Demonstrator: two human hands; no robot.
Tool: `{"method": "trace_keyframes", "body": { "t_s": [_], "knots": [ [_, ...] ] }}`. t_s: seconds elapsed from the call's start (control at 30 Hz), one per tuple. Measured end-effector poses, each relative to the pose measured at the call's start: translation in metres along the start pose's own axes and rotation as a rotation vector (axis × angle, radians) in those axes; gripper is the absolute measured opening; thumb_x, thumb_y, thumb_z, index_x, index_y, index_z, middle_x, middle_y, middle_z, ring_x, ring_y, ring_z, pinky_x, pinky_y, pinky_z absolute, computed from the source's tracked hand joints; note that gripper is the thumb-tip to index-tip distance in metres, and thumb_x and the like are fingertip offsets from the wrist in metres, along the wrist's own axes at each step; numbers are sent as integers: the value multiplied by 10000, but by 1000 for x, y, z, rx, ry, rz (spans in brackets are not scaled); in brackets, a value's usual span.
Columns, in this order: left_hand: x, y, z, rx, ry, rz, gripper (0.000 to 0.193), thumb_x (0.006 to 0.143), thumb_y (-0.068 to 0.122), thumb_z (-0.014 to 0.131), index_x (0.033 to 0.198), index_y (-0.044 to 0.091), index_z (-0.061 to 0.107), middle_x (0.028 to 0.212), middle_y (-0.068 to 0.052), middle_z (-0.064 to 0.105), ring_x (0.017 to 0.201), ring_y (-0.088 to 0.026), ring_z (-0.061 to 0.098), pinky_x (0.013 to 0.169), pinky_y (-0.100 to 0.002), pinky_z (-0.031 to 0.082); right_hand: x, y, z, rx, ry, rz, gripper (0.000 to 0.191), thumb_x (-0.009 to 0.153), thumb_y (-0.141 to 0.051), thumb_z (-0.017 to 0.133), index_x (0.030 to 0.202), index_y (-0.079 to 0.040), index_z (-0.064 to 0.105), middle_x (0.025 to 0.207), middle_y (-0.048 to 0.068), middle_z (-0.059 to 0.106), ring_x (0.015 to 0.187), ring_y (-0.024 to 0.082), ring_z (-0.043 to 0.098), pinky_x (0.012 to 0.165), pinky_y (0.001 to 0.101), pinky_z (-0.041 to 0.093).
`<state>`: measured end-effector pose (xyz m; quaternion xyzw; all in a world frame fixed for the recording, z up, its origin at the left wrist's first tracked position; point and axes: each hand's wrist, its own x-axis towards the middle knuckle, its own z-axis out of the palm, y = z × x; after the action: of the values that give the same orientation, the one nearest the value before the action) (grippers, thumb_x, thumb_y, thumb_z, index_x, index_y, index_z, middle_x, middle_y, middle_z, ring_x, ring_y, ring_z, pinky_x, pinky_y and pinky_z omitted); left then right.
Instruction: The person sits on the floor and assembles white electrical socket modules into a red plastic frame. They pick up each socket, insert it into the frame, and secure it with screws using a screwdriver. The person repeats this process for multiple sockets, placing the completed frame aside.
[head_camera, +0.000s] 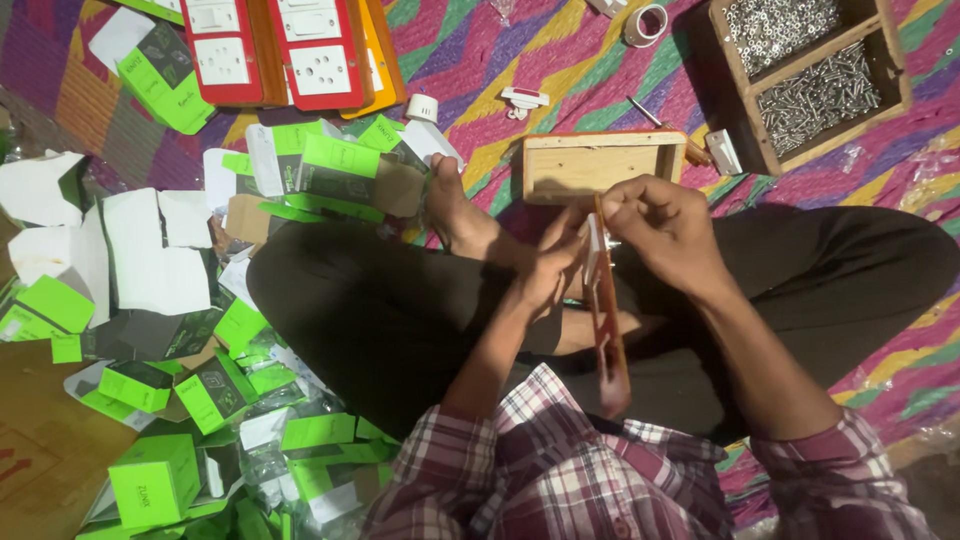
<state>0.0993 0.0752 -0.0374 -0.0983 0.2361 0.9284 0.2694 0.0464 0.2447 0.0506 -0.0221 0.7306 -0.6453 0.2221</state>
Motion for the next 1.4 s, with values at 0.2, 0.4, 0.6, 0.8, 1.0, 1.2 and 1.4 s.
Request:
{"method": "trace_keyframes", "body": {
  "t_s": [0.2, 0.4, 0.6, 0.8, 1.0, 1.2, 1.4],
  "knots": [
    [-2, 2, 0, 4, -25, 27, 447, 1075, 239, 638, 1444, 34, 493, 1173, -31, 581, 998, -107, 557, 801, -262, 466, 2, 5, -1, 137, -18, 3, 176, 1013, -17, 669, 1182, 36, 675, 961, 47, 719, 877, 80, 664, 777, 228, 530],
    [0, -3, -4, 8, -42, 10, 418, 1053, 248, 636, 1401, 57, 502, 1108, -31, 580, 952, -120, 587, 789, -263, 496, 4, 7, -2, 121, 3, -7, 175, 1019, -28, 682, 1179, 42, 674, 929, 40, 716, 842, 77, 660, 751, 229, 522],
    [-3, 2, -1, -7, -2, -10, 455, 1027, 250, 659, 1409, 68, 491, 1176, -33, 575, 988, -112, 583, 796, -261, 496, 1, 7, 0, 98, 7, -42, 210, 1007, -32, 701, 1209, 22, 687, 911, 32, 687, 846, 72, 658, 773, 235, 544],
    [-6, 19, 21, 0, -1, -8, 479, 1039, 272, 664, 1434, 50, 506, 1201, -50, 586, 977, -113, 568, 779, -262, 482, 2, 9, 5, 171, 29, -46, 168, 1026, -35, 698, 1173, 41, 666, 933, 43, 714, 882, 87, 657, 791, 248, 536],
    [-7, 11, 9, -31, -34, 30, 451, 1072, 225, 695, 1402, 6, 479, 1254, -89, 578, 1050, -157, 601, 837, -292, 510, 0, 12, 6, 157, -1, -103, 180, 1028, -47, 702, 1182, 30, 648, 984, 19, 682, 908, 73, 636, 809, 230, 524],
    [3, -10, -11, -3, 140, 36, 558, 964, 240, 661, 1428, 66, 403, 1311, -116, 605, 1174, -176, 634, 920, -292, 541, -3, 5, 26, 70, 71, -54, 154, 1020, -81, 668, 1143, 7, 638, 969, 12, 668, 835, 60, 620, 701, 214, 501],
    [-12, 19, 20, 717, 73, 409, 508, 1110, 213, 661, 1515, 78, 387, 1338, -115, 553, 1225, -172, 559, 1081, -305, 506, 7, 11, 37, 447, 134, -4, 225, 995, -24, 663, 1206, -38, 587, 910, 30, 693, 804, 70, 659, 682, 215, 525]
  ]
}}
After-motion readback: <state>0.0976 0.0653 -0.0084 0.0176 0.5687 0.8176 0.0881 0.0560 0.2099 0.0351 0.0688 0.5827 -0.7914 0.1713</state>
